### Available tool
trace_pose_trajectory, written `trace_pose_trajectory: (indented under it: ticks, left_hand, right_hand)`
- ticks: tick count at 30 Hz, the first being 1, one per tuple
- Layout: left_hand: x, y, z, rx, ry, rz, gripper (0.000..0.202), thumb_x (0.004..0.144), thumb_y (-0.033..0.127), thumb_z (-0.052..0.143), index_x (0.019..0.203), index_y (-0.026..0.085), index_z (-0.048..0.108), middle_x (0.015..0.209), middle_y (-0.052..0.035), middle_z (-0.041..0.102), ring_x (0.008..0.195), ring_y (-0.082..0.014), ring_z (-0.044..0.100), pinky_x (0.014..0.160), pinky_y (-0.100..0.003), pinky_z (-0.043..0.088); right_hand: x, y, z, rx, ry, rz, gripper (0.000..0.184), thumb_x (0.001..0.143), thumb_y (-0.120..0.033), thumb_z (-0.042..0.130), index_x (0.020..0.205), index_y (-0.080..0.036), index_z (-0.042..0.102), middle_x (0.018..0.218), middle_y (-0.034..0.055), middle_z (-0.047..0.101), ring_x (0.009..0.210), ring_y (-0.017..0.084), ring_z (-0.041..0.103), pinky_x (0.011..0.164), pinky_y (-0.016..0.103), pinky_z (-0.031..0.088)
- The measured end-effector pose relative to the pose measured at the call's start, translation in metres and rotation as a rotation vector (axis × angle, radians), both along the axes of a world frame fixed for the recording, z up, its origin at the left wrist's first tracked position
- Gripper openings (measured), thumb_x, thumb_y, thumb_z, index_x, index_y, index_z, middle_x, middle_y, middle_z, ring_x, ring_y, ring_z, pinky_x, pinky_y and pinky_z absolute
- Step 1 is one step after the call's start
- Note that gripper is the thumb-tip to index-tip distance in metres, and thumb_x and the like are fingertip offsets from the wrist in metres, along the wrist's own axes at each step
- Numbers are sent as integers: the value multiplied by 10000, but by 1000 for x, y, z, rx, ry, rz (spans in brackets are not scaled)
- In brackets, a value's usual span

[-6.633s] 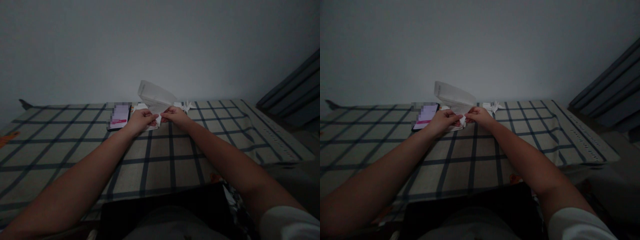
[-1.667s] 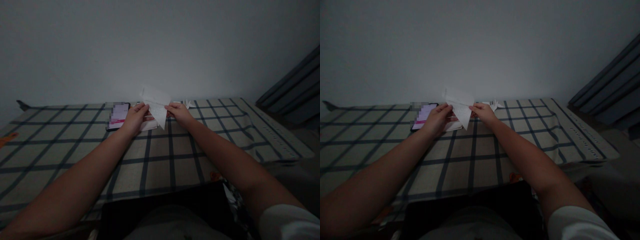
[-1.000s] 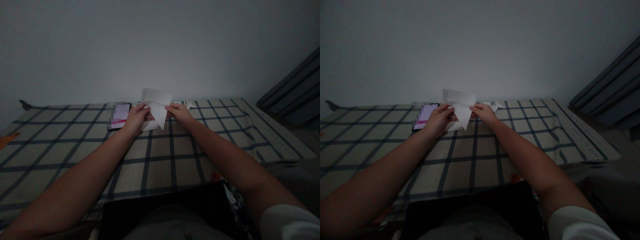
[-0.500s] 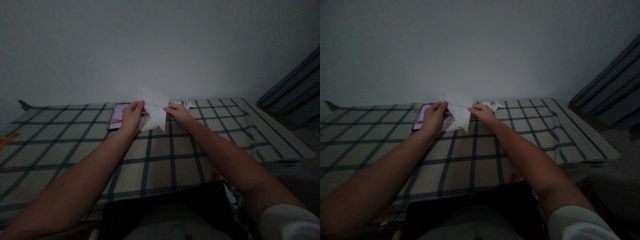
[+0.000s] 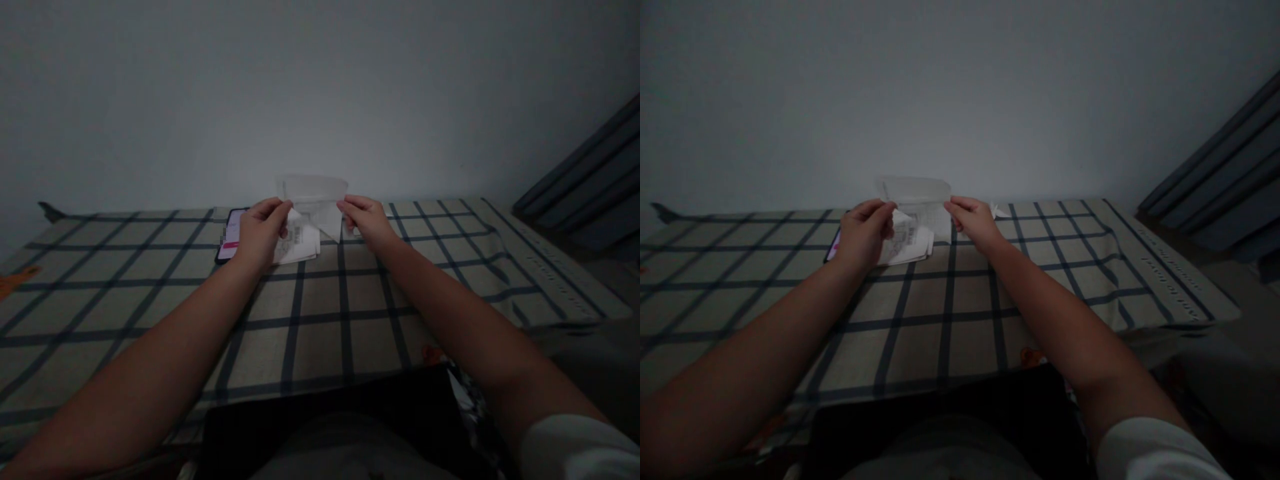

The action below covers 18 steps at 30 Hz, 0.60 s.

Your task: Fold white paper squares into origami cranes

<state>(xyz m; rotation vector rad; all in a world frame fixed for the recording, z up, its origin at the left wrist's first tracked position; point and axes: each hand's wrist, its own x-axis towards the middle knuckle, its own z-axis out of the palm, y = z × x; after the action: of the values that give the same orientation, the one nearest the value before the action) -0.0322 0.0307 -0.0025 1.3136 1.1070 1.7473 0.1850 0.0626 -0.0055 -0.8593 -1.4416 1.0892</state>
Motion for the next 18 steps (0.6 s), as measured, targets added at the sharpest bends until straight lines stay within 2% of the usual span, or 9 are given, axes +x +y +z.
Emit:
trace_pose_trajectory:
  ticks: [3, 6, 10, 14, 18]
  left_hand:
    - [3, -6, 2, -18, -7, -134, 211, 730, 361, 744, 839, 205, 653, 725, 12, 662, 517, -81, 530, 466, -186, 450]
    - [4, -9, 1, -30, -10, -198, 285, 669, 284, 753, 926, 231, 641, 866, 5, 682, 642, -111, 636, 511, -192, 499]
    - [5, -9, -3, -20, -2, -228, 267, 639, 230, 742, 869, 230, 608, 889, 11, 651, 722, -130, 669, 519, -187, 511]
    - [7, -10, -1, -4, -56, -216, 244, 618, 189, 730, 820, 222, 598, 922, 13, 638, 728, -125, 668, 513, -182, 505]
    - [7, -11, 1, -5, -73, -206, 228, 609, 169, 718, 800, 208, 600, 982, 5, 648, 742, -122, 673, 528, -183, 516]
  right_hand:
    - [-3, -4, 3, -24, 42, 46, 282, 778, -430, 731, 925, -192, 696, 823, 34, 692, 731, 130, 624, 567, 229, 449]
    - [-7, -6, 3, -31, 91, 62, 284, 745, -394, 742, 958, -221, 668, 1009, 41, 706, 874, 151, 641, 601, 223, 487]
    - [-7, -8, 1, -40, 152, 178, 355, 666, -329, 783, 966, -245, 614, 1134, 21, 663, 985, 163, 623, 684, 231, 532]
    - [-5, -10, 3, -40, 178, 274, 340, 652, -319, 807, 925, -238, 620, 1095, 12, 648, 982, 164, 614, 743, 254, 549]
    - [-4, -9, 1, -51, 139, 271, 311, 721, -426, 798, 919, -223, 668, 1026, 19, 674, 952, 150, 620, 770, 251, 545]
